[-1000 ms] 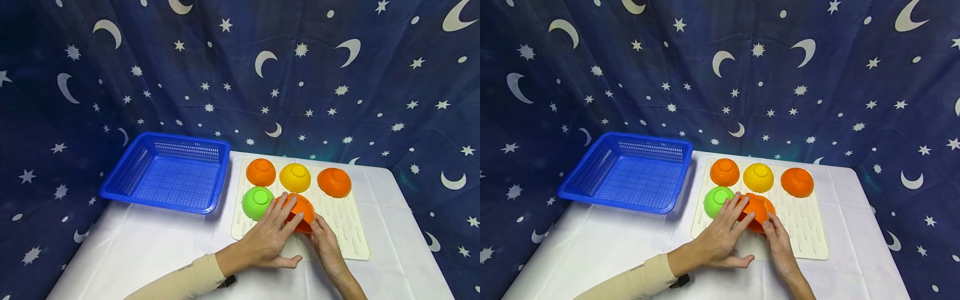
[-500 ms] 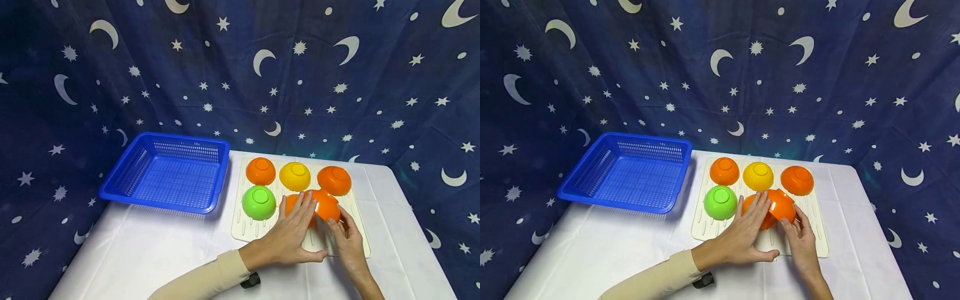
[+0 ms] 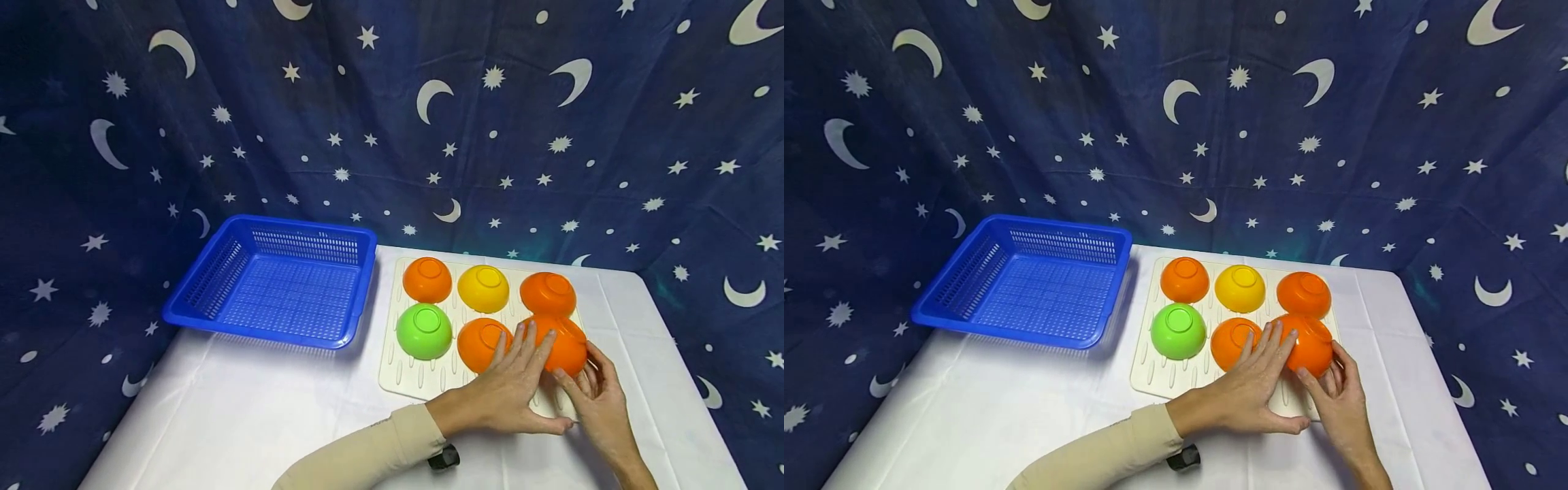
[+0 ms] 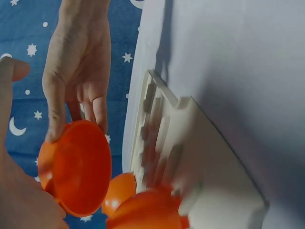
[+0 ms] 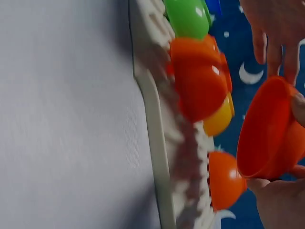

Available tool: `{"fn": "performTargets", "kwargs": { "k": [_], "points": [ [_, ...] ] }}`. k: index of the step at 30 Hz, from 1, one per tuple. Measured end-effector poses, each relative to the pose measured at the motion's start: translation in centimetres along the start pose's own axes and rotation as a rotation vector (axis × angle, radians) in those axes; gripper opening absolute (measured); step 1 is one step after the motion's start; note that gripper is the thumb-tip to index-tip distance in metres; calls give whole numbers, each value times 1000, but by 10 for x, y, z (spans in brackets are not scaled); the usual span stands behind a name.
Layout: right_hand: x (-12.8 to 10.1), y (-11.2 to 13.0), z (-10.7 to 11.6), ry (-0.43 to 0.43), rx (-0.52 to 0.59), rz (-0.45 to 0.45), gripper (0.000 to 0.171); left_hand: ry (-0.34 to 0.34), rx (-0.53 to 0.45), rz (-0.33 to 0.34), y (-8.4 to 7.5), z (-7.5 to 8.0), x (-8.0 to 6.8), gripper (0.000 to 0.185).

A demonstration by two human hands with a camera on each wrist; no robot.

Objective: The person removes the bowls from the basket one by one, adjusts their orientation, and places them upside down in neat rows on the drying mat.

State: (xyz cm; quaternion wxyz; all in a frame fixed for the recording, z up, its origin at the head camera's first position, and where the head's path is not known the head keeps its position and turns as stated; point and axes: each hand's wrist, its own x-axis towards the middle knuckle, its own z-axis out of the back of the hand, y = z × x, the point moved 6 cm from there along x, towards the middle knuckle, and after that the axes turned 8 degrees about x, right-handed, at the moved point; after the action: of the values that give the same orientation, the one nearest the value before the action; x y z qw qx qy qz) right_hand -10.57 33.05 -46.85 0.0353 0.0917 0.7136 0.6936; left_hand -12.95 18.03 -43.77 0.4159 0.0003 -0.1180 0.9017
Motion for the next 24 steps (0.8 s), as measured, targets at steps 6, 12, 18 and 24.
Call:
{"fn": "performTargets", "kwargs": {
  "k": [6, 12, 18, 24],
  "points": [
    [6, -7, 17, 33, -43, 68, 87, 95, -133, 24, -11, -12, 13, 120],
    [12, -15, 29, 95, -239, 138, 98, 111, -406, 90, -15, -23, 23, 107],
    [15, -26, 39, 103, -401, 165, 96, 127, -526, 142, -17, -42, 33, 71],
    [21, -33, 41, 155, -368, 153, 94, 158, -502, 123, -19, -54, 35, 55]
  ]
}}
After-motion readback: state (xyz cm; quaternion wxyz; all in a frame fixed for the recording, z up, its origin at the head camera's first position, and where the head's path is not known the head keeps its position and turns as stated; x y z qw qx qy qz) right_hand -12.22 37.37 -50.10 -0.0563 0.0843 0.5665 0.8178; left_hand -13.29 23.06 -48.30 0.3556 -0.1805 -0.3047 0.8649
